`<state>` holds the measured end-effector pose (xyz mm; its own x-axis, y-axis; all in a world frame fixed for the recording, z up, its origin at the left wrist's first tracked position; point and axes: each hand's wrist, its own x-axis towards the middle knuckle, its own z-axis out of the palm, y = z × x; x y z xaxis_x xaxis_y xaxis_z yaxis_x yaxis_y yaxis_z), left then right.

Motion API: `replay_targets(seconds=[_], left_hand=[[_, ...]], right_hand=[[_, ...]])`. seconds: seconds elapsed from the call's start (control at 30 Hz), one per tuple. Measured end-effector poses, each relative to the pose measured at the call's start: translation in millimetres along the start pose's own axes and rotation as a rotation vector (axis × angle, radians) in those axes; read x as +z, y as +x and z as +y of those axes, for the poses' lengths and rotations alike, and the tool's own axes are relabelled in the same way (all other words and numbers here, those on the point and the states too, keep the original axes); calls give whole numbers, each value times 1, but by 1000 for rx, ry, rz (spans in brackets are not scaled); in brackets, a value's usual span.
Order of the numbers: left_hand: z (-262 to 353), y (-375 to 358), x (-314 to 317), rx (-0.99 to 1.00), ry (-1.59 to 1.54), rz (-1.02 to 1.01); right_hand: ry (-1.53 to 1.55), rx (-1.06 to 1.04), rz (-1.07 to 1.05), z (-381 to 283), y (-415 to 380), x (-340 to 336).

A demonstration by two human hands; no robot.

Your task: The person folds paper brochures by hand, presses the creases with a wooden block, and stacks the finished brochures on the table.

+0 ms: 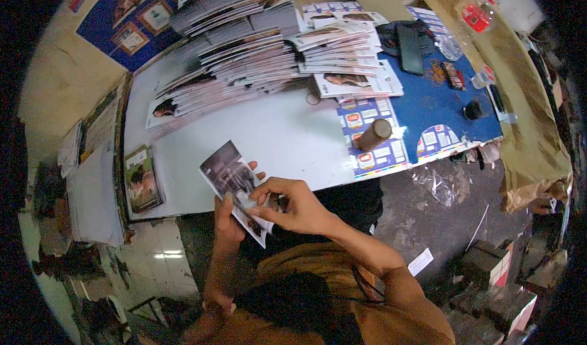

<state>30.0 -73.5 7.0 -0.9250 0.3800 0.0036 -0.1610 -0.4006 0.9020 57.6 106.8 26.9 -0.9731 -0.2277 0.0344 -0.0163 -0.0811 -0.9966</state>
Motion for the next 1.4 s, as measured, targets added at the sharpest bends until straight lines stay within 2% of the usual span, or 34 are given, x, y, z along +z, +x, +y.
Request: replay_targets(seconds=[0.07,0.17,0.2,0.33,0.4,0.6,0.63,0.77,0.8,0.83,0.87,0.93,0.97,1.0,1.07,1.1,1.13,1.2,1.23,1.33,1.4], left_hand=[[-5,-1,-1,-80,-174,83],[-6,-2,-2,-71,-321,53],[-8,-2,-2,-68,-370,45],[-8,-1,5,-11,-34,157],[-8,-1,6,6,-17,159],[-16,-4,-5,-38,-158,118],[-17,-4,-4,-44,-144,88],[-15,-1,1,-66,-55,-39],[-11,-2,10,-79,-194,60],[-1,1,13,-93,-133,91],[6,6,13,-106,-72,123],[12,9,-33,-320,141,64],[25,15,-39,-131,277,-57],[36,17,-36,-28,528,-36],[56,36,-29,460,887,-176],[57,41,-41,472,1069,-312],[71,46,-40,524,1384,-469],[54,47,-51,425,1427,-603],[46,45,-50,378,1487,-656],[23,42,-47,267,1508,-772],[18,41,-37,240,1525,-802]], right_hand=[[-47,-16,53,-5,-3,1],[42,151,54,5,-5,-1],[30,111,43,4,-5,0],[-120,-5,-42,-16,-6,4],[-129,60,-25,-14,-3,6],[-42,70,43,5,-3,-1],[-17,223,39,0,-4,-3],[96,179,-12,19,0,0],[125,136,-32,28,2,-1],[155,92,-52,27,6,0],[100,76,19,22,8,-3],[-8,45,163,9,17,-13],[-179,-94,272,3,25,-19],[-154,232,167,-14,24,-37],[-50,37,118,-11,32,-55],[43,-52,110,-3,35,-61],[110,-5,142,4,37,-67],[247,92,200,18,40,-80],[-114,246,219,25,41,-89],[-204,126,314,46,35,-90],[-200,162,348,55,34,-94]])
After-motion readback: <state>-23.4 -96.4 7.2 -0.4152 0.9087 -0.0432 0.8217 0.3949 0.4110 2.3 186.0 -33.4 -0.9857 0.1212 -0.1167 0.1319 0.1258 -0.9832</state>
